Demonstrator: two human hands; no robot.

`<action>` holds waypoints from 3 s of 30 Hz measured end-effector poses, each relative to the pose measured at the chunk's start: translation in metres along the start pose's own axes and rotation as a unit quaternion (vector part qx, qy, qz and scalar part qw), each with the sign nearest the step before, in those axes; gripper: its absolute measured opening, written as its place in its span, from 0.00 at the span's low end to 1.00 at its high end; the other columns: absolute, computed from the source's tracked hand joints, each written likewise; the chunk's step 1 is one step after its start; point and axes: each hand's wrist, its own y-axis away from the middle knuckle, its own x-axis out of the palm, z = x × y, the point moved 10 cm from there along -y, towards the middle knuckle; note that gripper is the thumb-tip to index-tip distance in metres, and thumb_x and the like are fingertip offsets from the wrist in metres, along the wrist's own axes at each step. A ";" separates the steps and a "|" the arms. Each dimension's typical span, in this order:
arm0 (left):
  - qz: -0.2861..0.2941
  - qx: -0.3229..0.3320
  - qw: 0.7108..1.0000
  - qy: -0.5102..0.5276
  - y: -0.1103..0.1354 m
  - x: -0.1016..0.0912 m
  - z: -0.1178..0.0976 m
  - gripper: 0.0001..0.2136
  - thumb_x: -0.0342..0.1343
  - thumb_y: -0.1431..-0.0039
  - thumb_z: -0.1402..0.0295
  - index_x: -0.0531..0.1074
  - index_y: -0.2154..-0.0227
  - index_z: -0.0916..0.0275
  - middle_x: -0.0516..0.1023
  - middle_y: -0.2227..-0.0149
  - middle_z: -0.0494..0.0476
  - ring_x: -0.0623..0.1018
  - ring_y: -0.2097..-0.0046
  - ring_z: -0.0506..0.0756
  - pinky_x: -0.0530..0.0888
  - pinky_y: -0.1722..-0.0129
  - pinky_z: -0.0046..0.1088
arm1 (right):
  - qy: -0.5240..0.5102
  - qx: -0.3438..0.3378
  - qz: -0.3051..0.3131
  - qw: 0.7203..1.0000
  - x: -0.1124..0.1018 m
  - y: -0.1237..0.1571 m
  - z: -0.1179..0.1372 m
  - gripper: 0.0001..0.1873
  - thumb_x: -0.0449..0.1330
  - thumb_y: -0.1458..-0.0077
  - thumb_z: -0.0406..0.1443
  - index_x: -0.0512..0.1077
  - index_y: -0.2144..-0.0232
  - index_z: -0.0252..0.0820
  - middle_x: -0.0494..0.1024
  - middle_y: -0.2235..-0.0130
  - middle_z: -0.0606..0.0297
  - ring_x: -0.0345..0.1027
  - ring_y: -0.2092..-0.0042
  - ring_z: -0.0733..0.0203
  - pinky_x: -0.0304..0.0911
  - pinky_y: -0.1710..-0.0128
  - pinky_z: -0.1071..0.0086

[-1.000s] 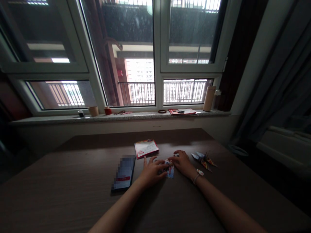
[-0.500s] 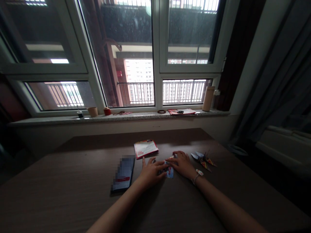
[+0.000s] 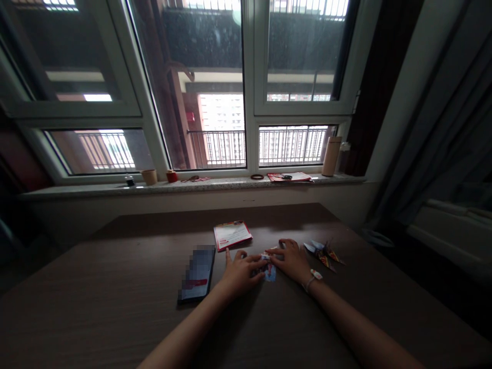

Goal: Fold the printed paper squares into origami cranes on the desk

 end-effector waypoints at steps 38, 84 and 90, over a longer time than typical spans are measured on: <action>-0.018 0.010 1.000 0.015 0.000 0.002 -0.008 0.20 0.54 0.42 0.52 0.66 0.46 0.33 0.73 0.44 0.47 0.60 0.39 0.67 0.32 0.43 0.73 | 0.069 0.034 -0.087 0.993 -0.018 -0.004 -0.007 0.16 0.54 0.40 0.45 0.78 0.55 0.55 0.69 0.47 0.54 0.57 0.44 0.46 0.56 0.48 0.57; -0.091 -0.010 0.996 -0.002 0.000 -0.017 0.002 0.13 0.54 0.40 0.55 0.76 0.55 0.47 0.76 0.51 0.54 0.66 0.43 0.63 0.43 0.39 0.66 | -0.113 -0.196 0.077 0.971 -0.003 0.007 0.027 0.26 0.66 0.52 0.45 0.74 0.49 0.50 0.72 0.48 0.60 0.60 0.46 0.51 0.55 0.42 0.59; -0.084 -0.001 0.996 0.013 0.000 -0.010 0.004 0.13 0.53 0.39 0.64 0.74 0.52 0.49 0.75 0.51 0.55 0.71 0.46 0.59 0.42 0.37 0.63 | -0.125 -0.233 0.025 0.964 -0.012 0.007 0.033 0.10 0.64 0.48 0.41 0.80 0.62 0.49 0.76 0.56 0.61 0.64 0.51 0.55 0.58 0.47 0.62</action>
